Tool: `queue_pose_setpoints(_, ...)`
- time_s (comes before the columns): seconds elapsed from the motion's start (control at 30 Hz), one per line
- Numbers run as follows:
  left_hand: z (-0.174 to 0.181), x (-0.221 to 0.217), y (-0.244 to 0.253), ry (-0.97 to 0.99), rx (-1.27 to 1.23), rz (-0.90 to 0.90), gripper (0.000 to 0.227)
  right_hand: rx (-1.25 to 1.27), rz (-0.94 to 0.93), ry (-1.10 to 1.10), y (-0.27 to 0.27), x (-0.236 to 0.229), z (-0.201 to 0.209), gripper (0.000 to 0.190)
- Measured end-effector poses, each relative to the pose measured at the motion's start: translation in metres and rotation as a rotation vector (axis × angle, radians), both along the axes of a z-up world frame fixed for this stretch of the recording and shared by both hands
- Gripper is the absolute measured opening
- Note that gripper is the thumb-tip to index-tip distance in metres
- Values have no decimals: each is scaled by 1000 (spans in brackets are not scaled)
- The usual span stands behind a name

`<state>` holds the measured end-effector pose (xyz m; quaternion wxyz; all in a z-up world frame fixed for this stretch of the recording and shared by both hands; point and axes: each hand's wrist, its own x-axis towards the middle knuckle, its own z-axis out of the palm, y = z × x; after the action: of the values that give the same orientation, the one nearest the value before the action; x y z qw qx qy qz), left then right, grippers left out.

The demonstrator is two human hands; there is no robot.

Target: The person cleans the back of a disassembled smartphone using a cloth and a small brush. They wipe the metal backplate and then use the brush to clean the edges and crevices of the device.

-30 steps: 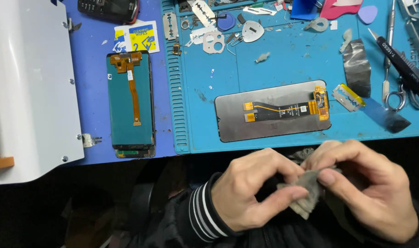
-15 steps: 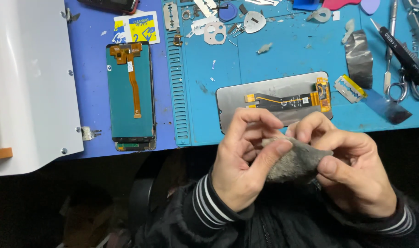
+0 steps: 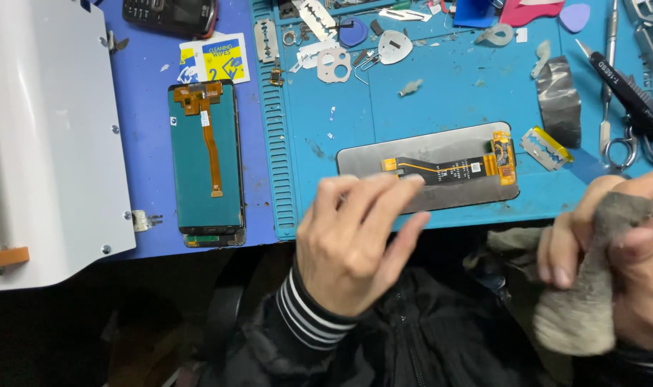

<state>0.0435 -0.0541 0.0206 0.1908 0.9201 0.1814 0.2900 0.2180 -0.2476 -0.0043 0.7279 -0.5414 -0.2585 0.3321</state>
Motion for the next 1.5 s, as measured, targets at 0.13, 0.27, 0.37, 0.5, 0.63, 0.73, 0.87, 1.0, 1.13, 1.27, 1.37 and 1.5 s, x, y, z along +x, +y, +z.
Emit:
queue_pose_setpoints(0.13,-10,13,11,96,83,-16,36,-478,-64,-380,-9,4,5,45)
queue_pose_setpoints(0.27,-17,32,7,138,126,-88,43,-563,-92,-443,1,-1,12,32)
queue_pose_setpoints(0.37,-21,42,2,105,132,-85,42,-515,-106,-388,-3,-2,5,25)
queue_pose_setpoints(0.5,-15,47,2,189,27,-113,70,-558,-191,-428,-28,5,-18,30)
queue_pose_setpoints(0.63,-8,46,4,154,-80,-77,68,-347,-26,-511,-19,9,-7,34)
queue_pose_setpoints(0.73,-4,48,3,-7,-384,-39,52,-439,105,-772,7,-2,18,30)
queue_pose_setpoints(0.87,2,54,-1,-190,-773,-278,42,-241,338,-1210,43,-18,25,20)
queue_pose_setpoints(1.0,-5,54,-5,-76,-549,-313,36,-203,287,-1452,50,-14,4,32)
queue_pose_setpoints(1.13,1,34,9,-62,-457,-239,35,-464,89,-1641,53,-1,26,22)
queue_pose_setpoints(1.27,-16,13,20,70,-173,-161,55,-554,148,-1569,40,9,20,30)
queue_pose_setpoints(1.37,-26,9,22,147,-89,-178,80,-688,162,-1628,38,11,16,43)
queue_pose_setpoints(1.5,-29,8,23,139,-160,-212,98,-792,197,-2013,54,5,24,43)
